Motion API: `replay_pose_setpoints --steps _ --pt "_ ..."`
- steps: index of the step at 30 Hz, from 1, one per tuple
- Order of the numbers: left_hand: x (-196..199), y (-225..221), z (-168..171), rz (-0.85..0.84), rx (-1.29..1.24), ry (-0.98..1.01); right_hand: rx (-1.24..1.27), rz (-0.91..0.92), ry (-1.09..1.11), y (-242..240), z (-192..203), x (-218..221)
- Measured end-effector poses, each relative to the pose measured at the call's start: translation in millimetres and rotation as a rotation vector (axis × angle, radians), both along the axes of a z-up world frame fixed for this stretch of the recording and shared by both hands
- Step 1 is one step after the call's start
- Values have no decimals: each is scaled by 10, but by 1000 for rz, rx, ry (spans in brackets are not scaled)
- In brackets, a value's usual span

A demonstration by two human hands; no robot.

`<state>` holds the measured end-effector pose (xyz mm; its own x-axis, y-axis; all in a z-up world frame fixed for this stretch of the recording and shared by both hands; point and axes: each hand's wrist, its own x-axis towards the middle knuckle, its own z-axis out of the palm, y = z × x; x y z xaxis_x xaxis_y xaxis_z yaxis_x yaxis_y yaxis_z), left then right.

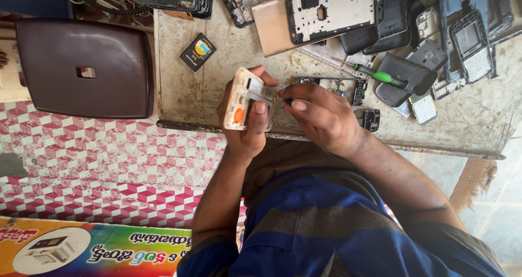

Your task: The person uses a screwdriver to pry and adjust components inside a white mobile phone casing. They repeatedly insert the tool into slots and press against internal parts while holding the casing steady.

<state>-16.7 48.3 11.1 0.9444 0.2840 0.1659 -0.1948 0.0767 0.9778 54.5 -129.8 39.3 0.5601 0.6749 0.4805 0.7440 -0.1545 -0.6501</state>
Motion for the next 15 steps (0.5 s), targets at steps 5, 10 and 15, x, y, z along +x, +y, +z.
replay_pose_setpoints --steps 5,10,15 --pt "58 -14 88 -112 -38 27 -3 83 4 -16 121 132" --pt "124 -71 -18 -116 -214 26 146 136 41 13 -1 206" --pt "125 -74 -74 -151 -373 36 182 166 -27 38 -26 212"
